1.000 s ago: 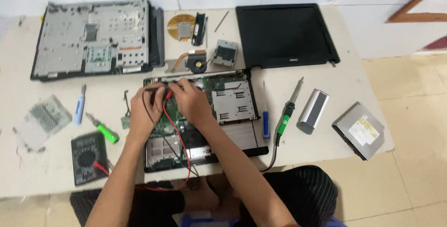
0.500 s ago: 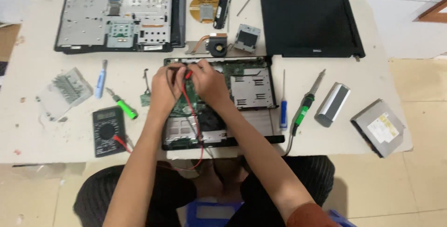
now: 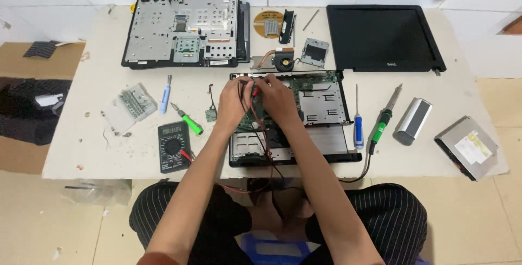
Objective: Diagnosing a laptop motherboard using a digital multimeter to check electrical components
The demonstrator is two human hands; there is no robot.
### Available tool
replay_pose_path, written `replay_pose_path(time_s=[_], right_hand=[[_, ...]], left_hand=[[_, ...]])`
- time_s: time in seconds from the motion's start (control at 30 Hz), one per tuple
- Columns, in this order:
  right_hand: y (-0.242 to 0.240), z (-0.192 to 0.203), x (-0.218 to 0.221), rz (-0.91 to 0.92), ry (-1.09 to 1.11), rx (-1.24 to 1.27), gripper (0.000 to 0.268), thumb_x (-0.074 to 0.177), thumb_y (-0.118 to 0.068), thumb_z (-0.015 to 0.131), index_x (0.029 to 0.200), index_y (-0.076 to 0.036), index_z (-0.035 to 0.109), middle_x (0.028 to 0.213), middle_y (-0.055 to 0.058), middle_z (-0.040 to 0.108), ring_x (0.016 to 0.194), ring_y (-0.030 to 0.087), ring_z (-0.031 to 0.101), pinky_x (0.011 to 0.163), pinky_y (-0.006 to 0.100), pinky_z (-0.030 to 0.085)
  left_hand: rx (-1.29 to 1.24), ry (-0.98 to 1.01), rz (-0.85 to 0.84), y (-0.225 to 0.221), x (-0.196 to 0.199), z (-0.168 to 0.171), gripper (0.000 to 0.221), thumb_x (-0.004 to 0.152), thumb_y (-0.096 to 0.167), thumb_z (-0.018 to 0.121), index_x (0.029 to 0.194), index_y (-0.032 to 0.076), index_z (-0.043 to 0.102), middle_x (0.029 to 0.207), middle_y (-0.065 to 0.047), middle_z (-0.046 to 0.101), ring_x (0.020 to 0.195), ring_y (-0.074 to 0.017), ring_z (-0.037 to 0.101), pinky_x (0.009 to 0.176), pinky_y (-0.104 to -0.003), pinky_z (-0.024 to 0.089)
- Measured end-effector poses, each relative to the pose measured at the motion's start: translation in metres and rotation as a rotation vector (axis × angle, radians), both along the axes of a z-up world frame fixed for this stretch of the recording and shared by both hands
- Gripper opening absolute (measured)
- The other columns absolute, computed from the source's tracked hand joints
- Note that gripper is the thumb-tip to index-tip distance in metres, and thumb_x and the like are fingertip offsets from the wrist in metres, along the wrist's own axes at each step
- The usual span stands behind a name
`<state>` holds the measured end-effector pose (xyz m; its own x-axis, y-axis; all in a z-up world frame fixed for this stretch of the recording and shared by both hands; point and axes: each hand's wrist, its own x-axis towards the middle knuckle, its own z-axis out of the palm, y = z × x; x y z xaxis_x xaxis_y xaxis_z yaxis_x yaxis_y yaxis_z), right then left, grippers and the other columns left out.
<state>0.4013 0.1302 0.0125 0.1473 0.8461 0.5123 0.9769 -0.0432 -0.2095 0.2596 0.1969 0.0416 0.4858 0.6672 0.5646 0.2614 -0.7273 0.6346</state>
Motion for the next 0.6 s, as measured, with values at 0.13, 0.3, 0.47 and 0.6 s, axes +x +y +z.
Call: replay_pose_path(time_s=[0.13, 0.3, 0.47, 0.6], right_hand=[[-0.003, 0.011, -0.003, 0.018, 0.053, -0.079, 0.034, 0.096, -0.007, 0.053, 0.124, -0.026, 0.056, 0.105, 0.005, 0.051, 0.086, 0.034, 0.068, 0.06, 0.05, 0.06], [-0.036, 0.031, 0.002, 0.095, 0.531, 0.108, 0.036, 0.096, 0.003, 0.058, 0.13, -0.007, 0.06, 0.099, 0.02, 0.062, 0.09, 0.042, 0.066, 0.065, 0.048, 0.058], [-0.192, 0.088, -0.02, -0.126, 0.631, 0.313, 0.03, 0.095, 0.002, 0.063, 0.125, -0.002, 0.063, 0.109, 0.022, 0.067, 0.104, 0.038, 0.066, 0.083, 0.047, 0.055], [-0.381, 0.069, -0.043, -0.868, 0.586, 0.485, 0.019, 0.115, -0.009, 0.055, 0.129, -0.003, 0.065, 0.121, 0.013, 0.065, 0.106, 0.018, 0.06, 0.093, 0.028, 0.049]], left_hand=[[-0.037, 0.018, -0.023, 0.002, -0.004, 0.003, 0.018, 0.102, 0.021, 0.055, 0.102, 0.008, 0.067, 0.082, -0.016, 0.067, 0.083, -0.0386, 0.065, 0.076, -0.046, 0.053], [-0.083, 0.053, -0.06, -0.003, -0.01, 0.011, 0.022, 0.103, 0.019, 0.05, 0.096, 0.004, 0.065, 0.077, -0.021, 0.063, 0.083, -0.0424, 0.061, 0.076, -0.051, 0.05], [-0.015, -0.053, -0.039, -0.006, -0.007, -0.001, 0.011, 0.102, 0.012, 0.055, 0.099, 0.004, 0.062, 0.069, -0.013, 0.057, 0.076, -0.0365, 0.061, 0.073, -0.043, 0.052], [-0.054, -0.09, -0.158, 0.003, -0.009, -0.01, 0.017, 0.103, 0.013, 0.052, 0.1, -0.003, 0.059, 0.067, -0.008, 0.048, 0.068, -0.0247, 0.05, 0.069, -0.038, 0.044]])
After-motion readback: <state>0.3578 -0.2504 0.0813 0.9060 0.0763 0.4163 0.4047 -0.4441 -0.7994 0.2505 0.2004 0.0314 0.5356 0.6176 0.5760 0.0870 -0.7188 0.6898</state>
